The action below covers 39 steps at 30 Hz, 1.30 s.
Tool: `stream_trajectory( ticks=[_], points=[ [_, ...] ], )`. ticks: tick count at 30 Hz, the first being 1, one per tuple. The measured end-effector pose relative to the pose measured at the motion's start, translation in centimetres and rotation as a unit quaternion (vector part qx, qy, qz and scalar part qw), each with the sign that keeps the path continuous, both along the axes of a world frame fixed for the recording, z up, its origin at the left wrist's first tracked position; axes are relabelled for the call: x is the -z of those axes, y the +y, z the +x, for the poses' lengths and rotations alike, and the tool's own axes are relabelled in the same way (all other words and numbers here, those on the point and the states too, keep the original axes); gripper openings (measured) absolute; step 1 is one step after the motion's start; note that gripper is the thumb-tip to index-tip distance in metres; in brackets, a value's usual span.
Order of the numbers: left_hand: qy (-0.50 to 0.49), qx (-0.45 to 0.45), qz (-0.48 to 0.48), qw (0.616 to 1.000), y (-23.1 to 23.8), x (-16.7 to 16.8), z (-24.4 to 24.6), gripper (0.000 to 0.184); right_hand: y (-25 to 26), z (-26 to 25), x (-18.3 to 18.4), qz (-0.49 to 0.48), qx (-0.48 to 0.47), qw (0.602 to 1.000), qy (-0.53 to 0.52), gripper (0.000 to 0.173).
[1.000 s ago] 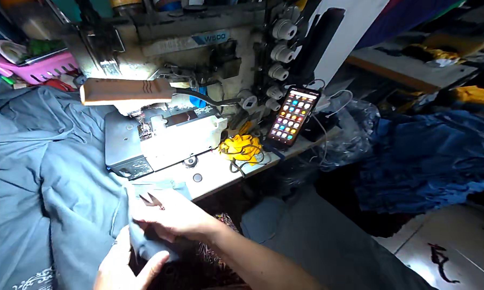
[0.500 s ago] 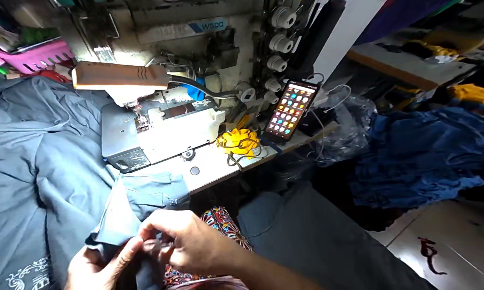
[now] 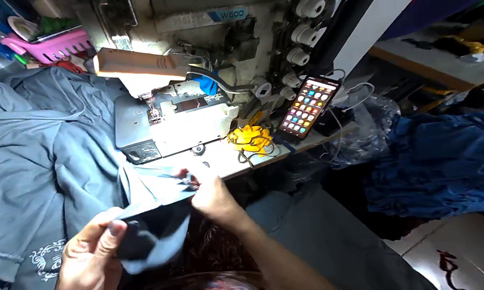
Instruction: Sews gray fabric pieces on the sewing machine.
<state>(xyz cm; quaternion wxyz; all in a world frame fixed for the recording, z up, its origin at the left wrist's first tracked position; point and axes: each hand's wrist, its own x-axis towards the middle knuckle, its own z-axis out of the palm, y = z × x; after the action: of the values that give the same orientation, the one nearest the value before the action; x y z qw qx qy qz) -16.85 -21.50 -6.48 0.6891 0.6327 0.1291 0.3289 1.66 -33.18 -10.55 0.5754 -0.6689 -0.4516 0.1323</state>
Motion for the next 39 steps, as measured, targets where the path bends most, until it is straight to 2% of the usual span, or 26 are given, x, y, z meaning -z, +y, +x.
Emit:
stream_trajectory(
  ticks=[2, 3, 4, 5, 6, 8, 11, 14, 16, 18, 20, 22, 25, 27, 29, 31, 34, 35, 37, 39],
  points=[
    [-0.033, -0.047, -0.194, 0.979, 0.3, -0.2, 0.4, 0.03, -0.5, 0.9, 0.4, 0.028, -0.02, 0.981, 0.189, 0.02],
    [-0.038, -0.07, -0.257, 0.963, 0.4, -0.1, 0.8, 0.039, -0.7, 0.8, 0.3, 0.039, -0.035, 0.954, 0.296, 0.012],
    [-0.036, -0.084, -0.295, 0.951, 0.5, 0.0, 1.0, 0.045, -0.9, 0.6, 0.0, 0.048, -0.055, 0.921, 0.384, 0.005],
    [-0.028, -0.087, -0.31, 0.946, 0.6, 0.1, 1.2, 0.048, -1.0, 0.3, -0.2, 0.054, -0.071, 0.893, 0.441, 0.008],
    [-0.022, -0.086, -0.308, 0.947, 0.8, 0.2, 1.3, 0.046, -1.0, 0.0, -0.5, 0.056, -0.086, 0.874, 0.475, 0.014],
    [-0.004, -0.082, -0.246, 0.966, 1.2, 0.4, 1.5, 0.039, -0.9, -0.2, -1.0, 0.059, -0.106, 0.854, 0.505, 0.025],
    [0.039, -0.077, -0.106, 0.991, 2.5, 0.4, 1.1, 0.026, -0.5, -0.1, -1.5, 0.1, -0.106, 0.83, 0.538, 0.022],
    [0.045, -0.11, 0.003, 0.993, 3.4, 0.4, 0.2, 0.025, -0.3, 0.0, -1.9, 0.129, -0.071, 0.853, 0.501, 0.022],
    [0.033, -0.096, 0.084, 0.991, 3.6, 0.5, -0.5, 0.027, -0.3, 0.0, -1.9, 0.129, -0.066, 0.894, 0.424, 0.021],
    [0.031, -0.078, 0.163, 0.983, 3.6, 0.4, -1.1, 0.021, -0.7, 0.0, -1.9, 0.121, -0.087, 0.944, 0.294, 0.014],
    [0.055, -0.092, 0.236, 0.966, 3.3, -0.1, -1.5, 0.02, -0.8, 0.1, -2.5, 0.111, -0.096, 0.981, 0.128, 0.02],
    [0.1, -0.128, 0.295, 0.942, 2.7, -0.6, -1.8, 0.028, -0.6, 0.0, -3.3, 0.105, -0.057, 0.993, -0.017, 0.026],
    [0.149, -0.198, 0.386, 0.889, 2.1, -1.1, -1.9, 0.031, -0.2, -0.2, -3.9, 0.084, 0.018, 0.986, -0.143, 0.022],
    [0.138, -0.241, 0.43, 0.859, 2.0, -1.2, -1.7, 0.023, -0.1, -0.1, -4.0, 0.082, 0.043, 0.981, -0.17, 0.019],
    [0.121, -0.265, 0.44, 0.849, 2.3, -1.3, -1.5, 0.014, -0.2, 0.0, -4.2, 0.082, 0.053, 0.979, -0.178, 0.017],
    [0.114, -0.244, 0.409, 0.872, 2.9, -1.8, -0.8, 0.012, -0.3, 0.2, -4.3, 0.086, 0.051, 0.98, -0.174, 0.016],
    [0.08, -0.131, 0.264, 0.952, 4.6, -3.4, 1.8, 0.021, 0.0, 0.8, -4.6, 0.1, 0.039, 0.983, -0.147, 0.012],
    [0.06, -0.102, 0.223, 0.968, 5.3, -4.1, 3.2, 0.022, 0.2, 1.0, -4.7, 0.102, 0.036, 0.985, -0.134, 0.011],
    [0.023, -0.082, 0.216, 0.973, 7.1, -5.0, 6.6, 0.022, 1.0, 1.4, -4.2, 0.09, 0.043, 0.99, -0.099, 0.008],
    [0.049, -0.074, 0.286, 0.954, 9.2, -5.4, 10.2, 0.018, 1.9, 2.1, -2.9, 0.045, 0.062, 0.996, -0.043, 0.011]
  ],
)
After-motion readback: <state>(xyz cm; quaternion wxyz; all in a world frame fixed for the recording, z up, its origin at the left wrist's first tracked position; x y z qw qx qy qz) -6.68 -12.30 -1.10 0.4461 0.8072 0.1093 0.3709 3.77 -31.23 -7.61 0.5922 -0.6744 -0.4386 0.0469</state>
